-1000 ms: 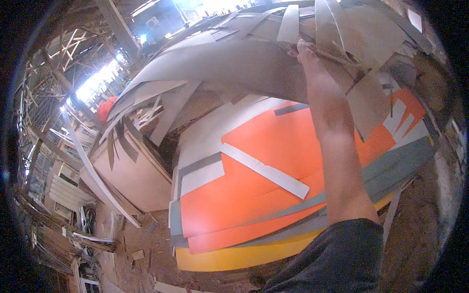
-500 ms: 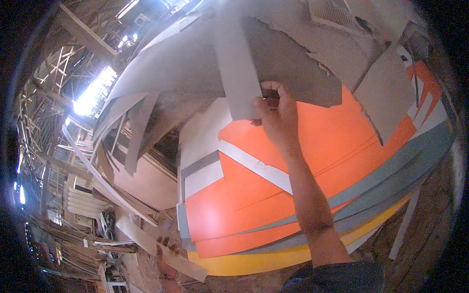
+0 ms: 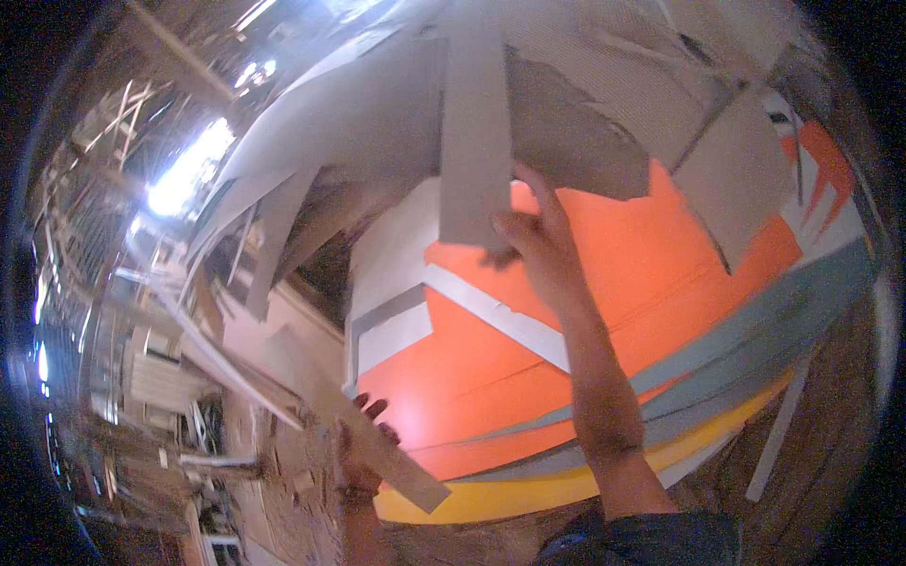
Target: The person selects laminate strips from a pile and applies them to the surface of a curved wooden structure.
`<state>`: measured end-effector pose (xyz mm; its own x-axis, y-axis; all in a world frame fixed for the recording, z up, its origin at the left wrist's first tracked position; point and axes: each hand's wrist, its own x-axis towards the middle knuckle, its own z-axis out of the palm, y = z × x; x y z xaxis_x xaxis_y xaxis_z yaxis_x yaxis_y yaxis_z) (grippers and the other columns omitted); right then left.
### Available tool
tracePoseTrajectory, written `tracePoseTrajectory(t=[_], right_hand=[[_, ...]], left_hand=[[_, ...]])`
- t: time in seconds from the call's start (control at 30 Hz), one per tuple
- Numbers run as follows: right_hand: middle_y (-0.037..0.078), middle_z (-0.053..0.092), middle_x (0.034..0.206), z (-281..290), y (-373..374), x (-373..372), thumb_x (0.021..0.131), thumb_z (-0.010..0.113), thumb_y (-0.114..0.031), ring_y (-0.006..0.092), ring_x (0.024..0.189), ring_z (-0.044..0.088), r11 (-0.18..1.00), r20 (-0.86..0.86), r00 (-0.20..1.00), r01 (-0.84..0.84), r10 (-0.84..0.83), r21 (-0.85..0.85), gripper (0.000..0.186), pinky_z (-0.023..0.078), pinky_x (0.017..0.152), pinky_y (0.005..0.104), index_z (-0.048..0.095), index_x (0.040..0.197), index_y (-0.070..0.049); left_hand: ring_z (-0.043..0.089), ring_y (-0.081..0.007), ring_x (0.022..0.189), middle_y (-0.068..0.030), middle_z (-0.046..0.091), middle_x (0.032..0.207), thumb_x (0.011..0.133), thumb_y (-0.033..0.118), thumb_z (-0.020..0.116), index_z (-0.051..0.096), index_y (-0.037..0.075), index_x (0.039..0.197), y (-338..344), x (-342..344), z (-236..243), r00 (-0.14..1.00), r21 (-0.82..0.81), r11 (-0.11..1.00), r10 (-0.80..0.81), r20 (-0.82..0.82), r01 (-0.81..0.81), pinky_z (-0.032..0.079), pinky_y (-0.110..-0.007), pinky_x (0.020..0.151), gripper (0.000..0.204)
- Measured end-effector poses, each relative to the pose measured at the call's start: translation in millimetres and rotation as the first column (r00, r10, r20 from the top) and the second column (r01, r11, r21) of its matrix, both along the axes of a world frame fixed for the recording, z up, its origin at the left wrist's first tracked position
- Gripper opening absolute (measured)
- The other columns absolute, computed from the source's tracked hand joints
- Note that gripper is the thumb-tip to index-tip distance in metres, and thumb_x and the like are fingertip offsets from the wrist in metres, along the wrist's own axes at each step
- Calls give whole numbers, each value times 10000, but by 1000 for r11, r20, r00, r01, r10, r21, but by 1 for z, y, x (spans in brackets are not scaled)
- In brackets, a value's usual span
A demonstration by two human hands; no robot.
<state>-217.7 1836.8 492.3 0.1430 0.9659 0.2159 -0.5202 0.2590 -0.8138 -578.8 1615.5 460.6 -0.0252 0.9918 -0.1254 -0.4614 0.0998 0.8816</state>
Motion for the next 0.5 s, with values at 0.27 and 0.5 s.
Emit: tracePoseTrajectory(t=[0.27,0.5], right_hand=[[169,739,1044,-199,-266,-76,1014,689,-62,273,897,743,622,87,626,-730,775,-284,720,623,770,439,285,1609,-103],[175,774,1043,-262,-405,-72,1025,707,-148,280,994,766,482,658,117,-775,744,-408,257,612,848,420,658,1252,-36]], left_hand=[[701,-418,1149,-275,574,1474,889,956,374,372,27,1616,-26,49,-15,909,-118,967,-164,383,225,575,-569,998,1180],[662,-419,1227,-257,608,1425,956,859,452,356,-19,1612,-115,-3,-82,811,244,926,-372,452,288,524,-605,1074,1101]])
